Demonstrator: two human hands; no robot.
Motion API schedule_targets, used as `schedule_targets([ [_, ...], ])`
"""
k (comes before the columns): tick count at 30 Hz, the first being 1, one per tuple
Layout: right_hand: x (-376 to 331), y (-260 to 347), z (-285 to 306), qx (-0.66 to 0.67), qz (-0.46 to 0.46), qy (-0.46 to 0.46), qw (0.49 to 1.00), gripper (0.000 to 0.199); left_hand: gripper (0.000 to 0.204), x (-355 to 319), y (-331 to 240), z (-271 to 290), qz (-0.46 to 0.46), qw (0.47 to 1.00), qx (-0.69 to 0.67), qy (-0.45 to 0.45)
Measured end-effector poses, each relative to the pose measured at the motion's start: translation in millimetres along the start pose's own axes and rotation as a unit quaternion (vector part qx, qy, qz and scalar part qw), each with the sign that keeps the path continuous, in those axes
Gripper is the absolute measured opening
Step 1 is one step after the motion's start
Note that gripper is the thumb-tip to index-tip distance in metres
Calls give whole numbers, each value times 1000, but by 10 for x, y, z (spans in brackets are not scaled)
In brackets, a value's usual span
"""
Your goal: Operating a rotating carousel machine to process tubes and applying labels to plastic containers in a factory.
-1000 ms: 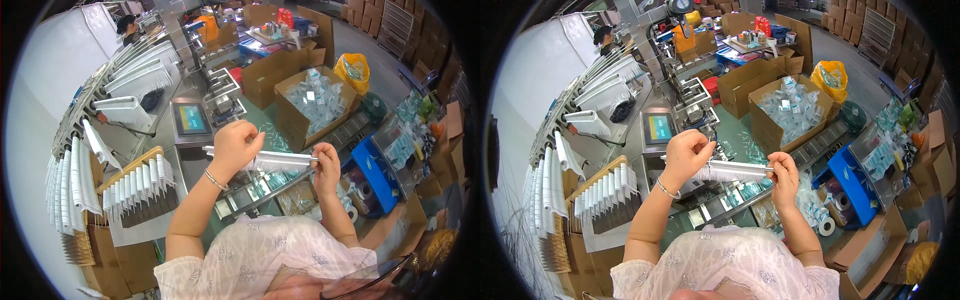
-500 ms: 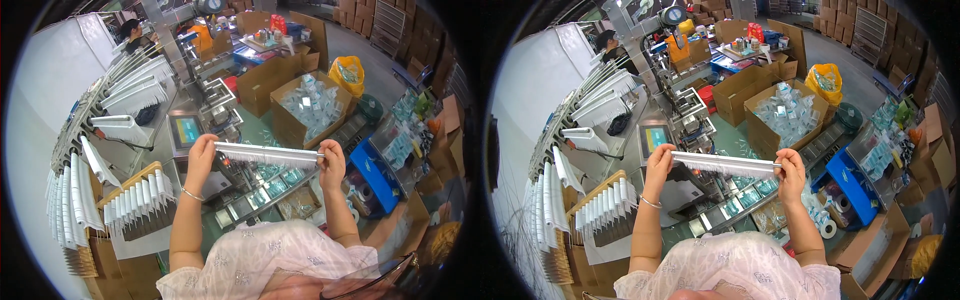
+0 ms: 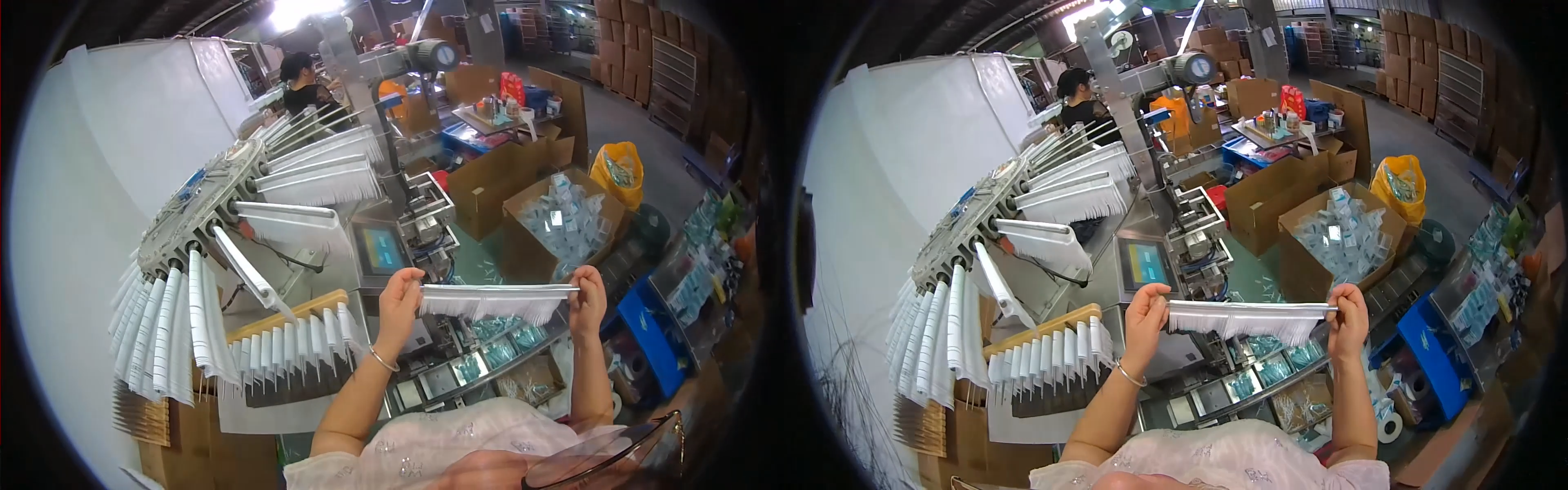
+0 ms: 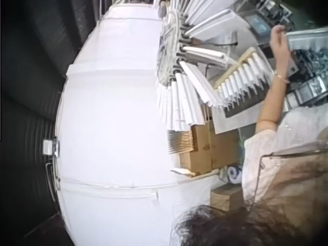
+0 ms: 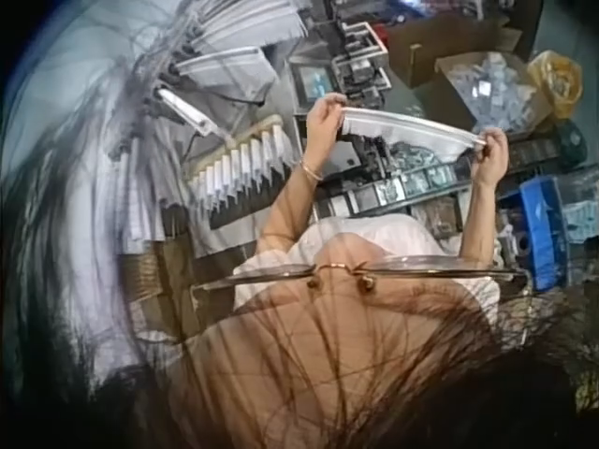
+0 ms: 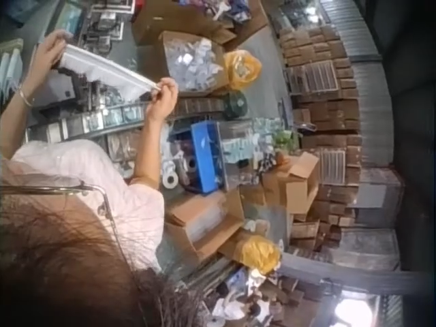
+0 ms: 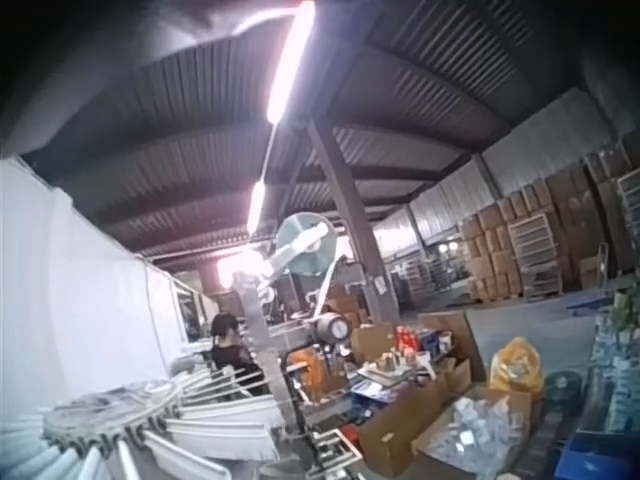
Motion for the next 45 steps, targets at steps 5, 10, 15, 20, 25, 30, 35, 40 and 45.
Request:
schedule_targets([
  [5,510,-205,-201,10,-34,59,998,13,14,204,43,126,-8,998,18,-54],
  [10,1321,-579,-289,51,-48,90,993,13,11,659,180,35,-54,985,60,-152],
  [15,2065,-894,-493,56,-87,185,977,17,9,1249,372,-6,-165,899,275,-297],
  [20,2803,-1174,-846,133,-88,225,961,19,17,1976,187,36,-308,784,438,-314],
  [25,3578,-1271,-1449,243,-90,165,952,20,50,2799,-185,78,-352,712,516,-319],
  [30,3990,-1411,-1971,265,-103,208,936,20,42,3091,-461,267,-374,679,517,-364],
  [35,4098,-1478,-2253,254,-150,310,904,18,38,2991,-496,374,-326,662,557,-381],
  [40,3646,-1505,-2886,152,-143,418,884,18,45,2507,103,425,-325,546,633,-443],
  [45,3222,-1678,-3467,32,-138,411,901,18,40,1664,543,-134,-233,734,581,-265],
])
Point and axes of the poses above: each hand's wrist, its own x-axis towards the middle knuckle, its own z-axis out of the back of the hand, y = z × x, the point moved 3 cm from there along x, towards the middle knuckle, and after that the axes turned 4 degrees about x, right-handed, at the moved point
